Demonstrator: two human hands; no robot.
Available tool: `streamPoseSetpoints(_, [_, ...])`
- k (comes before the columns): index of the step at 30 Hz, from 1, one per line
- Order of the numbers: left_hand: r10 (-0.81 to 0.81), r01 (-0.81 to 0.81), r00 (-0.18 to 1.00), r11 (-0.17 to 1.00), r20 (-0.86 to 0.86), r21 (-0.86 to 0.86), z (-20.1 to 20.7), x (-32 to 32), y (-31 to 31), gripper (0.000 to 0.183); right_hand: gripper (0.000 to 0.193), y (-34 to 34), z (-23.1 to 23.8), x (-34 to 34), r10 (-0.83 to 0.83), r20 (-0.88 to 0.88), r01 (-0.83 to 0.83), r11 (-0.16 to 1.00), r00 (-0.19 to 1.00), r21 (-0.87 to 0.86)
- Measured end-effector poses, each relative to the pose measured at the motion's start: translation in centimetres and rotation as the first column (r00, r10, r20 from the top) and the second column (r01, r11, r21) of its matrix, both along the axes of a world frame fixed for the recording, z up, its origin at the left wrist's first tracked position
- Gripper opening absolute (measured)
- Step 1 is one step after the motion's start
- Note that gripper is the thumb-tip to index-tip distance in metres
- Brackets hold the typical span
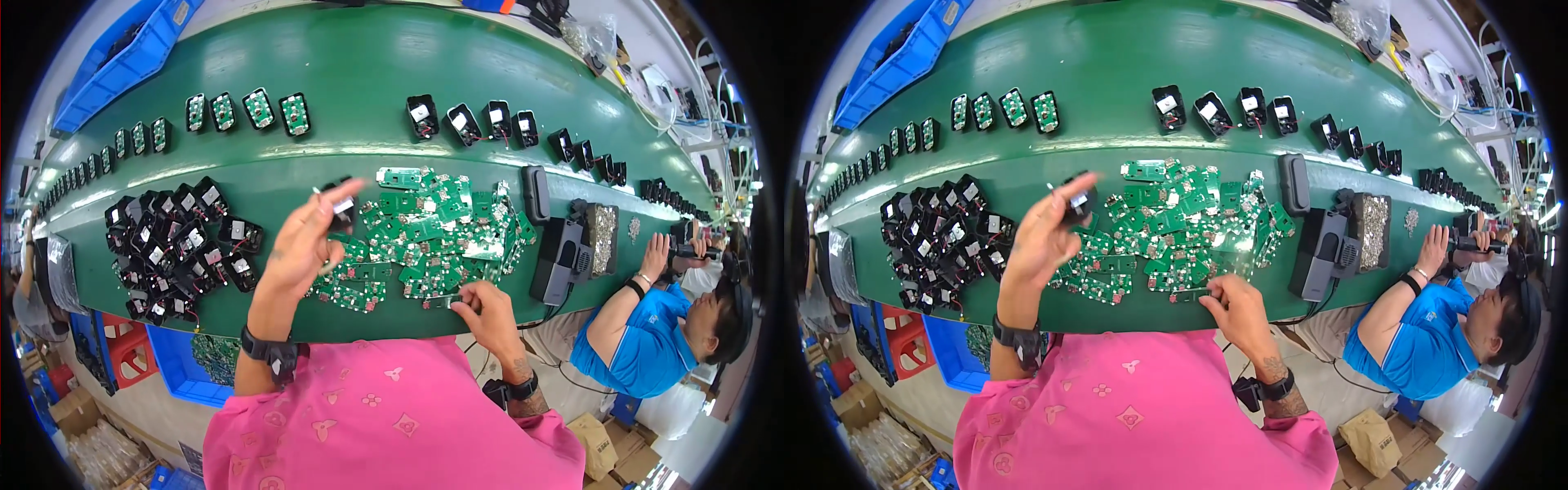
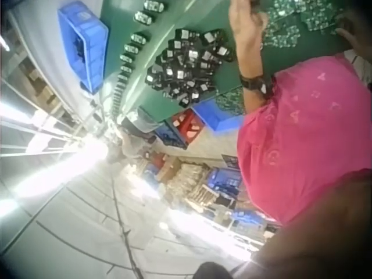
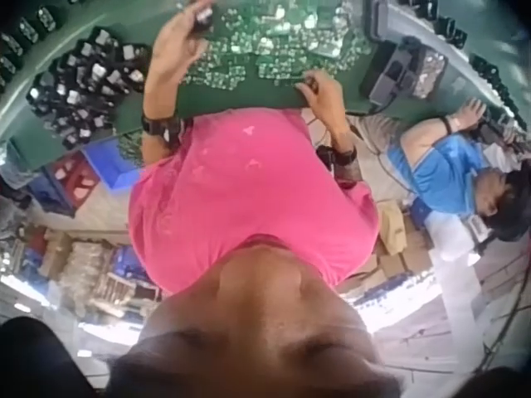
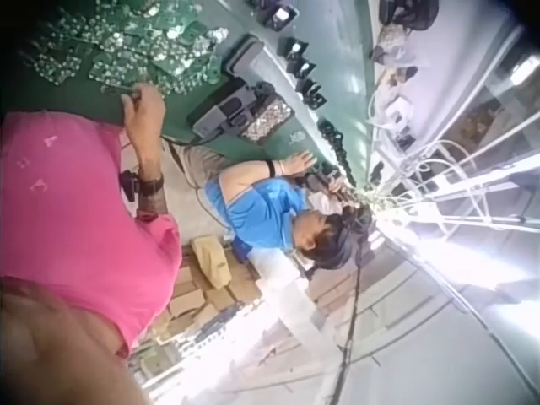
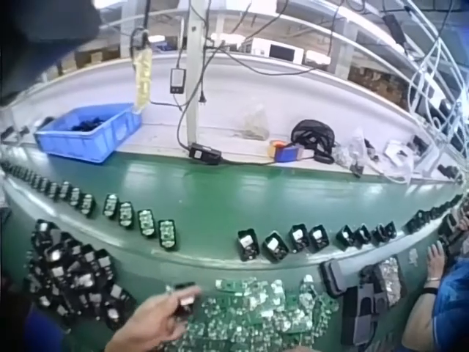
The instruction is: The person picks up a circuit board and a black plastic housing, fits the board into the housing by hand, and presses them together. After repeating this process, the person places the assembled unit onto the green conveyor belt.
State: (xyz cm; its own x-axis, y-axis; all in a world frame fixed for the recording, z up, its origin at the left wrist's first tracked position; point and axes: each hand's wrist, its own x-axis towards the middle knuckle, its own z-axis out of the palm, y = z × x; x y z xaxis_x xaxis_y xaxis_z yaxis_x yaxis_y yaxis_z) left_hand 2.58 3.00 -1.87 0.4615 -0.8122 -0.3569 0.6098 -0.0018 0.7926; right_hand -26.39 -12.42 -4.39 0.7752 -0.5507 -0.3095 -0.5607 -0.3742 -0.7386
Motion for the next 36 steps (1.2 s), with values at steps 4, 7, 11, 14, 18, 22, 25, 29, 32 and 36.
streamPoseSetpoints(4, [-0.178, 0.171, 0.98, 0.982, 0.087, 0.083, 1.0, -1.7, 1.2, 0.051, 0.018, -1.3, 1.6, 0.0, 0.181, 0.073, -0.187, 0.978, 0.981, 0.091])
streamPoseSetpoints(7, [-0.169, 0.138, 0.961, 0.978, 0.217, 0.154, 1.5, -2.5, 1.2, 0.047, 0.015, -1.1, 2.8, -0.6, -0.109, 0.131, 0.033, 0.876, 0.985, 0.481])
streamPoseSetpoints(11, [-0.276, 0.243, 0.897, 0.96, 0.344, 0.137, 1.4, -3.5, 0.9, 0.044, 0.023, 0.3, 5.3, 4.8, -0.441, 0.384, 0.22, 0.838, 0.811, 0.499])
streamPoseSetpoints(14, [-0.283, 0.278, 0.81, 0.957, 0.513, 0.087, 1.2, -3.9, 0.5, 0.041, 0.026, 1.1, 4.5, 8.8, -0.29, 0.526, 0.157, 0.946, 0.799, 0.283])
streamPoseSetpoints(18, [-0.241, 0.237, 0.76, 0.967, 0.604, 0.088, 0.8, -3.8, 0.1, 0.037, 0.021, 0.7, 4.6, 11.8, 0.06, 0.626, 0.014, 0.994, 0.778, -0.112])
streamPoseSetpoints(22, [-0.255, 0.202, 0.722, 0.967, 0.643, 0.156, -0.8, -3.4, 0.4, 0.033, 0.019, 1.4, 4.7, 13.2, 0.155, 0.636, -0.071, 0.985, 0.756, -0.156])
streamPoseSetpoints(25, [-0.205, 0.149, 0.759, 0.979, 0.618, 0.141, -1.0, -3.3, 0.2, 0.029, 0.02, 0.8, 4.4, 13.8, 0.16, 0.638, -0.065, 0.983, 0.753, -0.17])
streamPoseSetpoints(29, [-0.22, 0.174, 0.794, 0.975, 0.567, 0.135, -1.8, -3.1, 0.0, 0.024, 0.021, 0.5, 4.0, 13.9, 0.214, 0.615, -0.114, 0.973, 0.759, -0.199])
streamPoseSetpoints(32, [-0.281, 0.233, 0.904, 0.956, 0.322, 0.18, -1.5, -2.7, -0.3, 0.021, 0.02, 0.2, 3.7, 13.7, 0.217, 0.579, -0.143, 0.975, 0.786, -0.172])
streamPoseSetpoints(36, [-0.194, 0.184, 0.941, 0.981, 0.276, 0.063, -0.2, -2.4, -0.7, 0.053, 0.022, -0.6, 3.5, 13.6, 0.244, 0.548, -0.141, 0.964, 0.8, -0.224])
